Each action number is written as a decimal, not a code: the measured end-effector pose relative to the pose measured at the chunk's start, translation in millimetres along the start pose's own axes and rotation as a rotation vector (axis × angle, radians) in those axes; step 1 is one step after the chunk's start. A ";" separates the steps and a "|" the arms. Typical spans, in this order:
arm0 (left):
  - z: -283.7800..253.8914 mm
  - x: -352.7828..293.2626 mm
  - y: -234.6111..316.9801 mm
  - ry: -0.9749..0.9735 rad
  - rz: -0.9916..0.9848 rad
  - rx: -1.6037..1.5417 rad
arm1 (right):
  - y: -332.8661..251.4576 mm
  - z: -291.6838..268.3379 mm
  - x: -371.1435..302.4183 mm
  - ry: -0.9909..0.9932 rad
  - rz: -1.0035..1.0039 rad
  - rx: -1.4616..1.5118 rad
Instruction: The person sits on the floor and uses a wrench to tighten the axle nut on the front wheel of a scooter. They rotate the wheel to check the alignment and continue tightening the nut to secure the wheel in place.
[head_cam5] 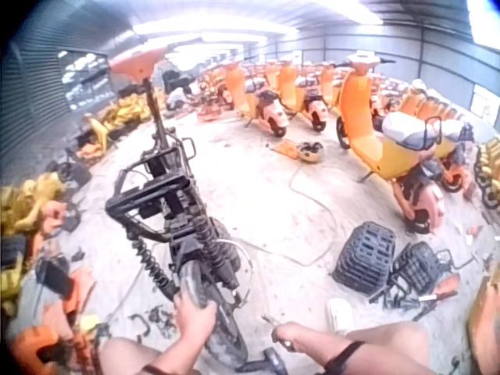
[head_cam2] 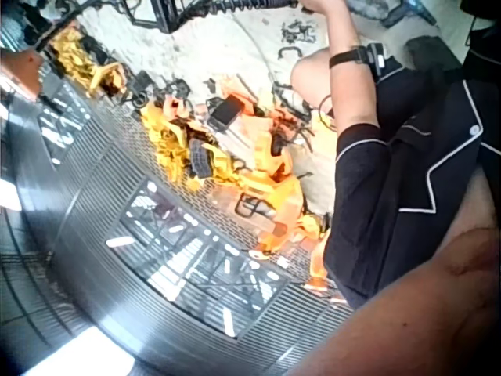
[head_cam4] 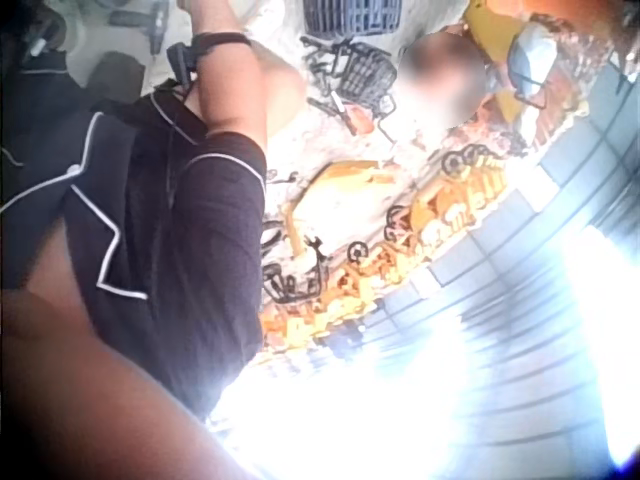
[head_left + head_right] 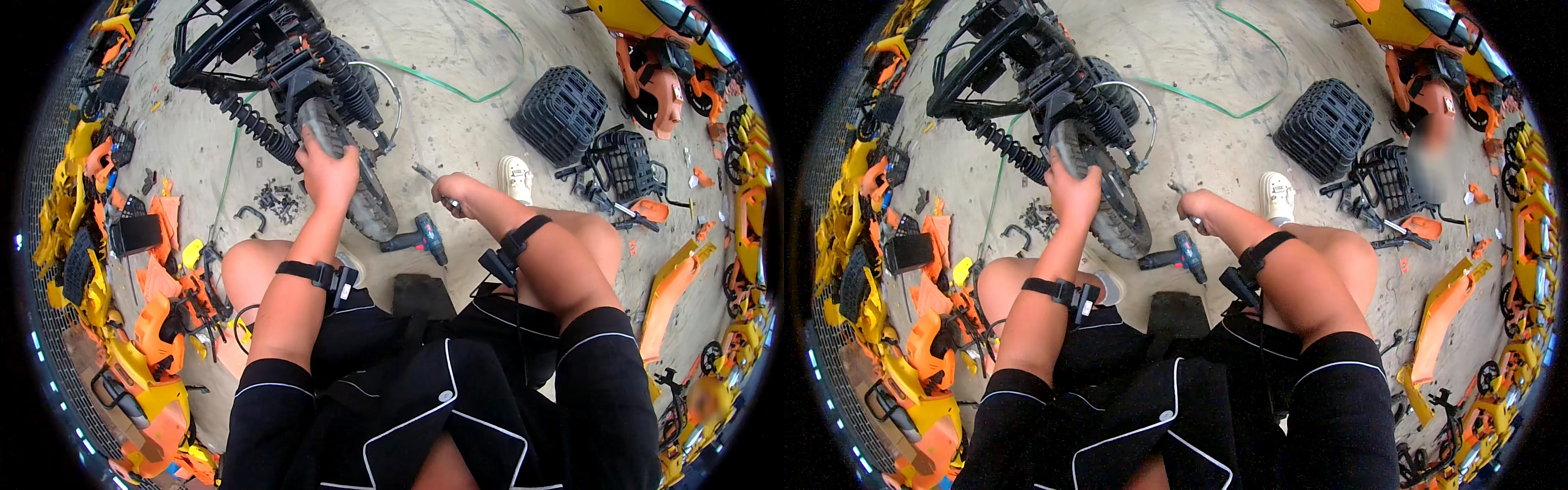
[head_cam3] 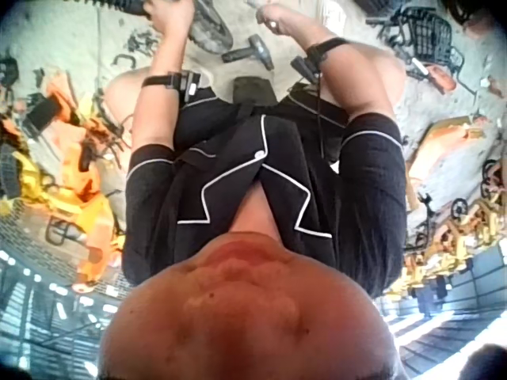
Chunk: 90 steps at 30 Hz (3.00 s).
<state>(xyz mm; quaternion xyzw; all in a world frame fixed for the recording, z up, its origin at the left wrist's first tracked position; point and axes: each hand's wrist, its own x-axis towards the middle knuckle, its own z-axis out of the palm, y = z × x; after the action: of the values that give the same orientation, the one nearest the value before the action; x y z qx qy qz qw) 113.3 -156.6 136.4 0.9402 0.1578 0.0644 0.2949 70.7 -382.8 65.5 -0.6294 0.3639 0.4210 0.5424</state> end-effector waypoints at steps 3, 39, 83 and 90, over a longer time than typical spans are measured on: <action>1.1 3.4 -5.0 -0.010 0.008 -0.017 | 6.3 10.5 10.3 -0.006 -0.016 -0.099; -8.2 1.8 -8.2 -0.128 -0.007 -0.069 | 124.1 95.2 128.7 0.178 -0.090 0.244; -363.1 -117.2 219.5 0.114 1.530 0.368 | -54.4 -29.6 -98.1 0.473 -0.703 -1.031; -338.8 -132.5 225.2 -0.115 1.460 0.296 | -55.8 -37.4 -96.1 0.479 -0.710 -1.033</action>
<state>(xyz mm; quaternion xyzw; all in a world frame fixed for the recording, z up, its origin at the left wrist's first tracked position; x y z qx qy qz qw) -25.7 -194.8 539.2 0.8378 -0.5150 0.1726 0.0552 90.2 -411.5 177.4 -0.9657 -0.0031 0.1855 0.1815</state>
